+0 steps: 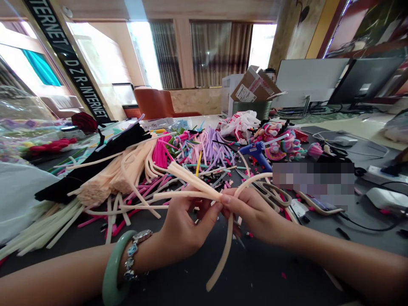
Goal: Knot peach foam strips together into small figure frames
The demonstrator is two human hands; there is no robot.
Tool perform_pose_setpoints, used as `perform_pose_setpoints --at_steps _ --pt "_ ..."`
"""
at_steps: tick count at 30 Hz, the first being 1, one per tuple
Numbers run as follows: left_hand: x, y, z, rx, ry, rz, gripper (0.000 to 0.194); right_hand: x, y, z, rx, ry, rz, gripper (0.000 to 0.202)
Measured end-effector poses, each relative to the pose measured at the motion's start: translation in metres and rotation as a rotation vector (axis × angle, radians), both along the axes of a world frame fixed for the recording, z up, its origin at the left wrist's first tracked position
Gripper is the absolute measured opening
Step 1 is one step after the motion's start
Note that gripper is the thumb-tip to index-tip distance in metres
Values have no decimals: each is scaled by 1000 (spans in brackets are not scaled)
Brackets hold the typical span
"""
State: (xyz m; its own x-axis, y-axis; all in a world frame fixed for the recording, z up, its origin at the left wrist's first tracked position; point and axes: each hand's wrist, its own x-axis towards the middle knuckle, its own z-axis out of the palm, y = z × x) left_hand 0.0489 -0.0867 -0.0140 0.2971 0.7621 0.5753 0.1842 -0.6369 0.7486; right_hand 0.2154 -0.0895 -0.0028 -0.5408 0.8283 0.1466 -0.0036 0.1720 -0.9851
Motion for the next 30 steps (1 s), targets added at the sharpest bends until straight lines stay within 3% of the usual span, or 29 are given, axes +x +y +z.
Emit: perform_pose_setpoints --at_steps 6,11,17,23,30 --pt "-5 4 -7 200 79 50 10 -1 2 1 -67 -16 23 43" --pt "-6 8 -11 220 106 66 10 -2 3 -1 -90 14 28 41" --pt "-7 10 -10 251 168 82 5 1 7 -2 -41 -72 36 43" --pt "-10 12 -7 448 221 75 7 1 7 -2 -46 -109 54 42" --pt "-8 14 -6 314 197 79 10 1 8 -4 -94 -72 55 42"
